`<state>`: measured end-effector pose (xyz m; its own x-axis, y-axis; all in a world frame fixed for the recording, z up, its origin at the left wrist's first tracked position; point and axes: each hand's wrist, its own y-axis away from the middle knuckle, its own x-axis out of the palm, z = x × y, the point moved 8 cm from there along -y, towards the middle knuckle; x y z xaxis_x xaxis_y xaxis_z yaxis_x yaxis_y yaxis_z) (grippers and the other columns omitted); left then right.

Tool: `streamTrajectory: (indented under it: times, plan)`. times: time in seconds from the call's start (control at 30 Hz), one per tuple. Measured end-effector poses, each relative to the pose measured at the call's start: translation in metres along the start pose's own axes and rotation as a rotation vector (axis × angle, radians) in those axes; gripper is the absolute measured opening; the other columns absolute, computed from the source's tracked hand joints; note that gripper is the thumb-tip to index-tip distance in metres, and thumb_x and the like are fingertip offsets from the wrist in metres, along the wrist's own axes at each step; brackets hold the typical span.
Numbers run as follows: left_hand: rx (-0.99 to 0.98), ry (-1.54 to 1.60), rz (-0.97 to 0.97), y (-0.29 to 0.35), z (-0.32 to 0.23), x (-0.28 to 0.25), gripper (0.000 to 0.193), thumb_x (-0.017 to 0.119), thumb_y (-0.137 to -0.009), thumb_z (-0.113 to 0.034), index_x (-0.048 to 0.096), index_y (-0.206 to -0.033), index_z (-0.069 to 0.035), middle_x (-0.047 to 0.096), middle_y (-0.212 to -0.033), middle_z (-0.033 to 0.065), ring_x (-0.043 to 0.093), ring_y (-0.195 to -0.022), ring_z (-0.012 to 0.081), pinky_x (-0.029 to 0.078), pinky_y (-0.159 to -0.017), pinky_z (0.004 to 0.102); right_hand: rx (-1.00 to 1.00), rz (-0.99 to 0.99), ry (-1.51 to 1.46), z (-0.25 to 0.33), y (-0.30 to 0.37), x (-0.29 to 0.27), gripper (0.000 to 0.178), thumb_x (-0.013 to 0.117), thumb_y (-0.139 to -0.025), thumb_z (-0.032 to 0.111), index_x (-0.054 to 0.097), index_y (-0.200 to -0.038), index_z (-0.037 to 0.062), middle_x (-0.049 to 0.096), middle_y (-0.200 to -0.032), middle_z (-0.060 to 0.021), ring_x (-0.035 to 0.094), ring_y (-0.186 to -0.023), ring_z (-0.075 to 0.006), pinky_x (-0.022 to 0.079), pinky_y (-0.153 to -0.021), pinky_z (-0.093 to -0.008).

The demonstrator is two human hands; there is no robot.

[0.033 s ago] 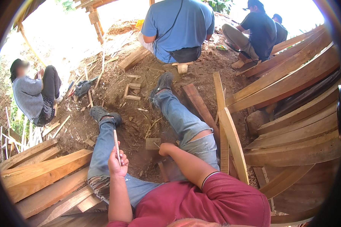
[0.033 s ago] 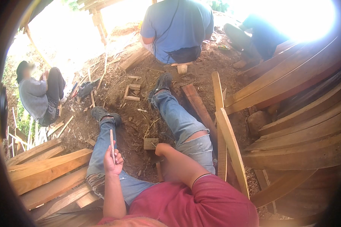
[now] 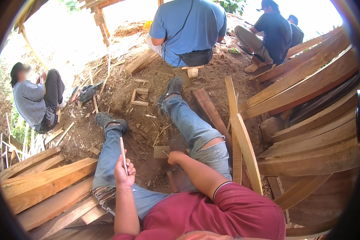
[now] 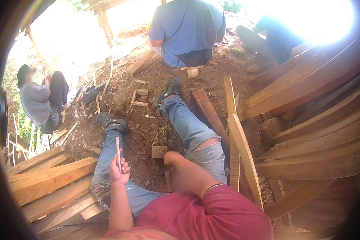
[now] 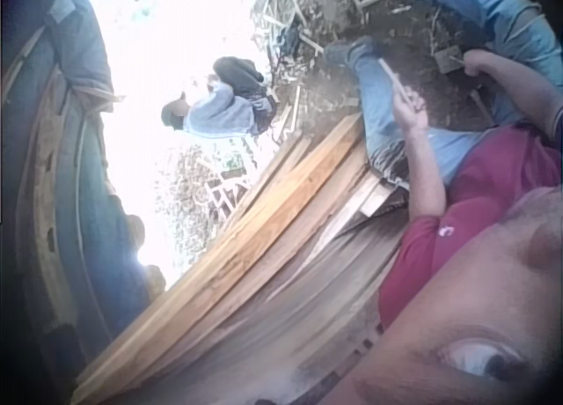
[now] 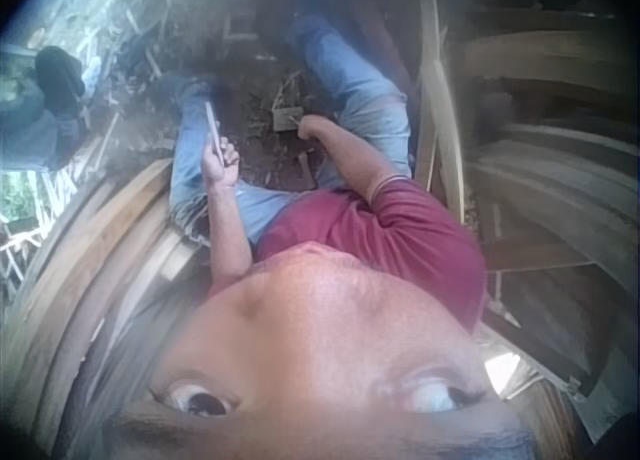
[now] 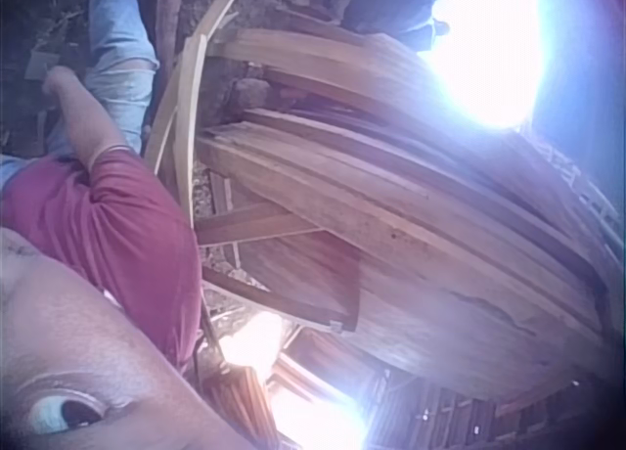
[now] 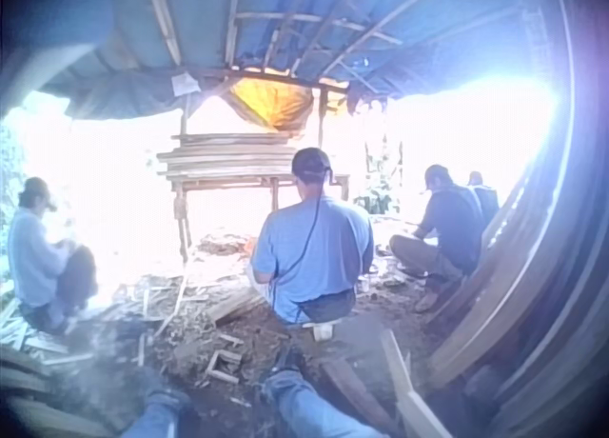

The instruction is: The person sits on the ground and uses a knife to carve a small piece of wood, shaping it into a thin stick. They repeatedly hold the wood against a block and shave off thin layers, occasionally inspecting the progress.

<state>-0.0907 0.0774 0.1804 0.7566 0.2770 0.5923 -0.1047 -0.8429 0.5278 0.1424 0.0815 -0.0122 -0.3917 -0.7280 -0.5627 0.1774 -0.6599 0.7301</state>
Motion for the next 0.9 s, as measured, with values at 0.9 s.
streamTrajectory:
  times: [0.9]
  plan:
    - [-0.044, 0.090, 0.010, -0.010, 0.009, -0.007, 0.037, 0.043, -0.104, -0.028, 0.053, -0.135, -0.010, 0.048, -0.070, -0.0012, 0.040, -0.049, 0.0086, 0.033, -0.043, 0.0233, -0.051, -0.063, -0.036, -0.023, -0.041, 0.023, 0.041, 0.060, -0.081, 0.030, 0.074, -0.102, -0.0024, 0.069, -0.111, -0.0261, 0.067, -0.107, -0.0424, 0.052, -0.093, -0.0469]
